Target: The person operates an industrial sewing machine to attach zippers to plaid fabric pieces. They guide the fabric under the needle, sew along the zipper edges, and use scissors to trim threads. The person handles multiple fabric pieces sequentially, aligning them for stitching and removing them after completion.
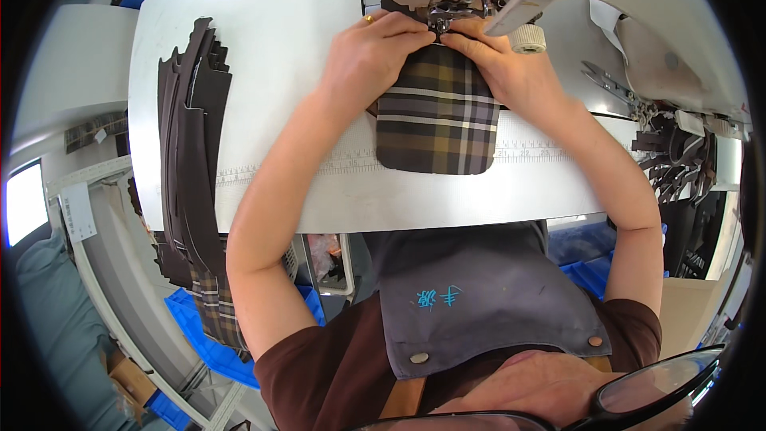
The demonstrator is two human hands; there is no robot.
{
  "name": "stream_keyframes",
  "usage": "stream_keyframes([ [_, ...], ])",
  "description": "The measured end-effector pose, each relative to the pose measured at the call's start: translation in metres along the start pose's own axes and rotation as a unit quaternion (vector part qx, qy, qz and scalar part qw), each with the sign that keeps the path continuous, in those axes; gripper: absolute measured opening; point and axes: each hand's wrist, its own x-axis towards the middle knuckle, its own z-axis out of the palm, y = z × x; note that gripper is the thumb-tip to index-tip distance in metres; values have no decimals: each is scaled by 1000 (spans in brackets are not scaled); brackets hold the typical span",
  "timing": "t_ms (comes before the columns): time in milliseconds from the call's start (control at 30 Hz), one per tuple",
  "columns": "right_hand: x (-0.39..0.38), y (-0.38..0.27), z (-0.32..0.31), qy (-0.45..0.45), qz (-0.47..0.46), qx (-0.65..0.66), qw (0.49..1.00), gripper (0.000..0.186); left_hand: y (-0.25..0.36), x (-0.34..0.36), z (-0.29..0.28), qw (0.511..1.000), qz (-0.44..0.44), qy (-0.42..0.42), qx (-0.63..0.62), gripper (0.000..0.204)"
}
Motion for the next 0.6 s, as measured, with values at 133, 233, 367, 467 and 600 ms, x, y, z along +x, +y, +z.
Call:
stream_keyframes([
  [133, 3, 1, -1, 9, 7, 3, 1000, 37, 2, 4, -3, 1000, -7, -13, 12, 29],
  [233, 2, 2, -1, 11, 6, 0, 1000, 38, 1, 2, -3, 1000, -15, -18, 5, 28],
  [367, 2, 2, 0, 22, 7, -15, 1000, 38, 1, 3, -1, 1000, -16, -9, -4, 28],
  [467, 3, 2, -1, 21, 9, -25, 999, 37, 1, 3, -1, 1000, -15, -7, 2, 27],
  [600, 3, 3, 0, 24, 7, -20, 999, 35, 1, 3, -1, 1000, -15, -3, 6, 27],
])
